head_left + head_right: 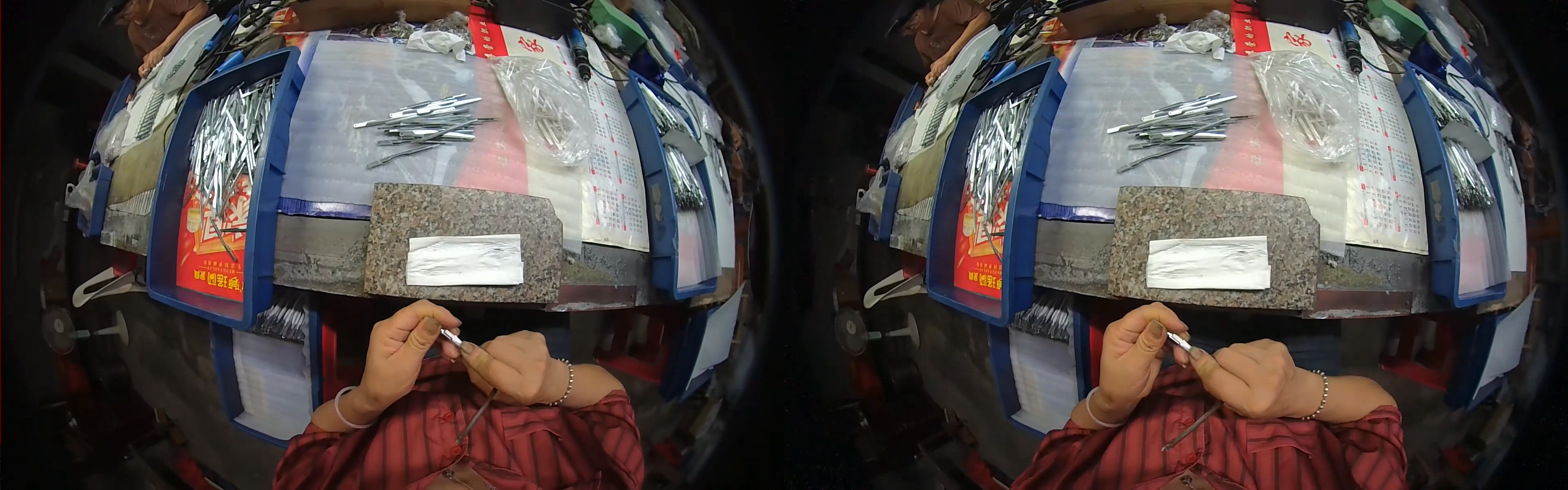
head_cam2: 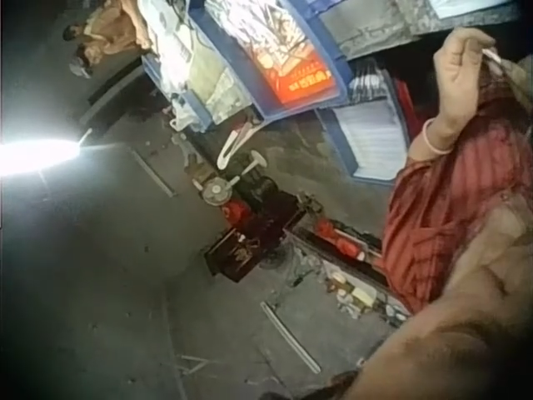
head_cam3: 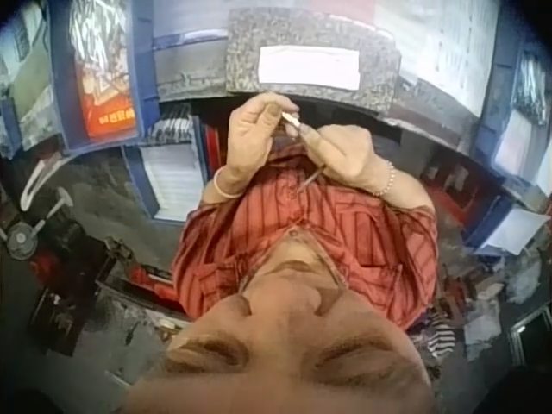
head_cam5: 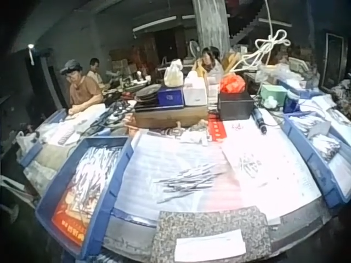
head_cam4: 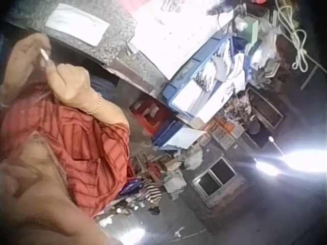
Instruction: Processing and sorting small metal parts at a workbench using a specialized precision tool.
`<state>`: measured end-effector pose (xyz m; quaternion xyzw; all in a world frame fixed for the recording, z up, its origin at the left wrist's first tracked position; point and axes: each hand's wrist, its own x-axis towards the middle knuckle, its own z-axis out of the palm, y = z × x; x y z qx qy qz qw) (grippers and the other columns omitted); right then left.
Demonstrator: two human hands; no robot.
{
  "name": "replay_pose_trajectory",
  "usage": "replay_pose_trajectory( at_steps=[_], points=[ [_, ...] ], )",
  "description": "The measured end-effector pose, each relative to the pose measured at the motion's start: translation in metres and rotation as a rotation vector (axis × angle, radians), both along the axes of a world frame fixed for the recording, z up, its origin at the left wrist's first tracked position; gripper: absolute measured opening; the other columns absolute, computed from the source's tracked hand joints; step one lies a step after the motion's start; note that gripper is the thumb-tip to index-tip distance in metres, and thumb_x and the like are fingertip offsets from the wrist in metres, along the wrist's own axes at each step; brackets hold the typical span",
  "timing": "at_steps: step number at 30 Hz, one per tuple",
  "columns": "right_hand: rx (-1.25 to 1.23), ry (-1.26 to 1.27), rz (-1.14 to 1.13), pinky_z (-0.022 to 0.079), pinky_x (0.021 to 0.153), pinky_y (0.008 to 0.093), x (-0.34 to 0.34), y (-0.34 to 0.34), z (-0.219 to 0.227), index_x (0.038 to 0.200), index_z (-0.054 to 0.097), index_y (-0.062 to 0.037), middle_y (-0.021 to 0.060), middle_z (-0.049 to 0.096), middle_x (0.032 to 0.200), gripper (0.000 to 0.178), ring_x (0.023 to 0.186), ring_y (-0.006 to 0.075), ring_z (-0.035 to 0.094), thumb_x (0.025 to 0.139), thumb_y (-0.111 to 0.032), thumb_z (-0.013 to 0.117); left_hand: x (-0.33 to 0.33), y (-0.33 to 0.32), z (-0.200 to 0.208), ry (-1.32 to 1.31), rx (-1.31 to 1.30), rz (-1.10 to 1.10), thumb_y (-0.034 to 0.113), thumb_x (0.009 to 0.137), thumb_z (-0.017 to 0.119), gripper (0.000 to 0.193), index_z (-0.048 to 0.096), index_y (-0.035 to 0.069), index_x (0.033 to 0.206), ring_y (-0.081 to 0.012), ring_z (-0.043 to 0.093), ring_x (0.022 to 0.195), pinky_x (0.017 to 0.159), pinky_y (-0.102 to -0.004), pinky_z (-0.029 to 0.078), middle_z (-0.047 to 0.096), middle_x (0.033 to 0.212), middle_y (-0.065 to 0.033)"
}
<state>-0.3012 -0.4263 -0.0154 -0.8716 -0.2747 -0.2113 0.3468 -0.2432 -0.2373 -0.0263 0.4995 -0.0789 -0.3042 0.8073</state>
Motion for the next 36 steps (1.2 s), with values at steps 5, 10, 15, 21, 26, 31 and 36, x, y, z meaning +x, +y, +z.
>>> replay_pose_trajectory(
  at_steps=[5, 10, 15, 21, 26, 31, 36],
  points=[
    [0.035, 0.104, 0.068, 0.040, 0.036, 0.0286, 0.015, -0.018, 0.013, 0.100, 0.068, -0.0010, 0.0018, 0.048, 0.060, 0.024, 0.044, 0.0139, 0.050, 0.075, -0.005, 0.068, 0.023, 0.007, 0.013, -0.141, 0.039, -0.123, 0.002, 0.096, 0.057, 0.012, 0.065, -0.002, 0.103, -0.0116, 0.065, 0.082, 0.074, -0.0213, 0.051, 0.065, 0.089, -0.0059],
    [-0.124, 0.164, 0.104, 0.045, 0.040, 0.0303, 0.036, -0.040, 0.033, 0.099, 0.068, -0.0025, 0.0034, 0.056, 0.066, 0.025, 0.050, 0.0177, 0.058, 0.075, -0.009, 0.071, 0.041, 0.000, 0.017, -0.768, 0.362, -0.111, -0.004, 0.081, 0.070, 0.015, 0.066, 0.000, 0.094, -0.0209, 0.065, 0.076, 0.065, -0.0302, 0.049, 0.065, 0.084, -0.0103],
    [0.032, 0.085, -0.165, 0.050, 0.052, 0.0327, 0.049, -0.051, 0.040, 0.102, 0.065, 0.0010, 0.0139, 0.067, 0.088, 0.025, 0.060, 0.0267, 0.062, 0.090, -0.021, 0.065, 0.062, -0.005, 0.003, -1.062, 0.505, 0.163, -0.003, 0.074, 0.073, 0.018, 0.066, 0.003, 0.090, -0.0275, 0.063, 0.077, 0.071, -0.0360, 0.047, 0.065, 0.084, -0.0090],
    [0.073, 0.239, -0.142, 0.049, 0.059, 0.0384, 0.056, -0.052, 0.044, 0.100, 0.064, 0.0007, 0.0147, 0.068, 0.091, 0.046, 0.064, 0.0289, 0.062, 0.101, -0.040, 0.043, 0.078, -0.008, -0.010, -1.296, 0.724, 0.169, -0.001, 0.075, 0.071, 0.017, 0.065, 0.005, 0.090, -0.0274, 0.061, 0.089, 0.080, -0.0379, 0.041, 0.064, 0.086, -0.0074],
    [0.051, 0.087, -0.266, 0.047, 0.048, 0.0361, 0.040, -0.047, 0.071, 0.096, 0.066, 0.0032, 0.0187, 0.070, 0.081, 0.020, 0.050, 0.0239, 0.061, 0.083, -0.009, 0.057, 0.078, -0.007, -0.012, -1.369, 0.779, 0.099, 0.002, 0.075, 0.072, 0.021, 0.064, 0.007, 0.094, -0.0273, 0.061, 0.093, 0.085, -0.0398, 0.037, 0.061, 0.089, -0.0069],
    [-0.120, 0.353, -0.112, 0.048, 0.050, 0.0350, 0.079, -0.032, 0.036, 0.092, 0.061, -0.0039, 0.0129, 0.066, 0.080, 0.010, 0.055, 0.0268, 0.061, 0.086, -0.011, 0.064, 0.079, -0.006, -0.014, -1.332, 0.742, 0.074, 0.001, 0.074, 0.072, 0.024, 0.063, 0.006, 0.095, -0.0272, 0.061, 0.093, 0.084, -0.0396, 0.037, 0.060, 0.090, -0.0068],
    [0.081, 0.420, -0.159, 0.050, 0.055, 0.0362, 0.081, -0.044, 0.025, 0.099, 0.063, -0.0028, 0.0142, 0.063, 0.077, 0.021, 0.063, 0.0316, 0.064, 0.096, -0.023, 0.058, 0.083, -0.004, -0.017, -1.310, 0.741, 0.064, -0.001, 0.073, 0.073, 0.027, 0.061, 0.006, 0.096, -0.0271, 0.061, 0.091, 0.083, -0.0398, 0.038, 0.059, 0.089, -0.0071]
  ],
)
